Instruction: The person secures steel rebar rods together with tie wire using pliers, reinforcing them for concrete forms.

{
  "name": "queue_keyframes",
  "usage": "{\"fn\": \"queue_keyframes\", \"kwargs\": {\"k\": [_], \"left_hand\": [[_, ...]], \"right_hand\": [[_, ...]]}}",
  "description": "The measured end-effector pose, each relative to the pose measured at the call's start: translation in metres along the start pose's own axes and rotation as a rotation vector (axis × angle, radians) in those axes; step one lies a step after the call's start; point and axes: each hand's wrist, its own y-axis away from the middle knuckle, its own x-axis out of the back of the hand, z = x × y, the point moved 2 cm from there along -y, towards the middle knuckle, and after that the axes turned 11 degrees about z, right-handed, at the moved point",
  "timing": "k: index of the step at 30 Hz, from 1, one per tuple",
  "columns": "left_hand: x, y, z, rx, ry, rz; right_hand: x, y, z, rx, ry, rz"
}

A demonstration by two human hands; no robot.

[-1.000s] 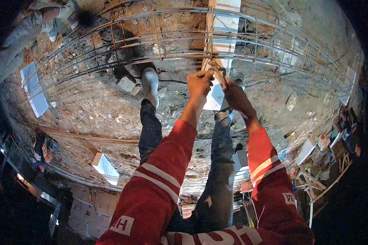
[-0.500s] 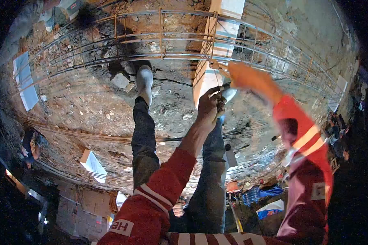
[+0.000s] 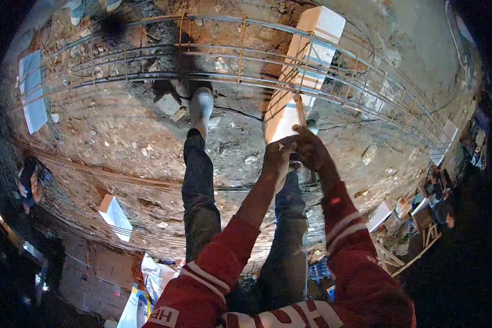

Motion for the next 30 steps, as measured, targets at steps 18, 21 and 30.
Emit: {"fn": "queue_keyframes", "kwargs": {"k": [18,21,30], "left_hand": [[-0.005,-0.019,0.014,0.0,-0.352,0.014],[-0.032,-0.078,-0.014,-0.145,-0.341,-0.079],[-0.049,-0.115,-0.034,-0.664,-0.65,0.153]], "right_hand": [[0.041,0.005,-0.009,0.0,0.713,0.118],[0.053,0.014,-0.011,0.437,1.392,0.417],[0.063,0.015,0.015,0.802,1.917,0.606]]}}
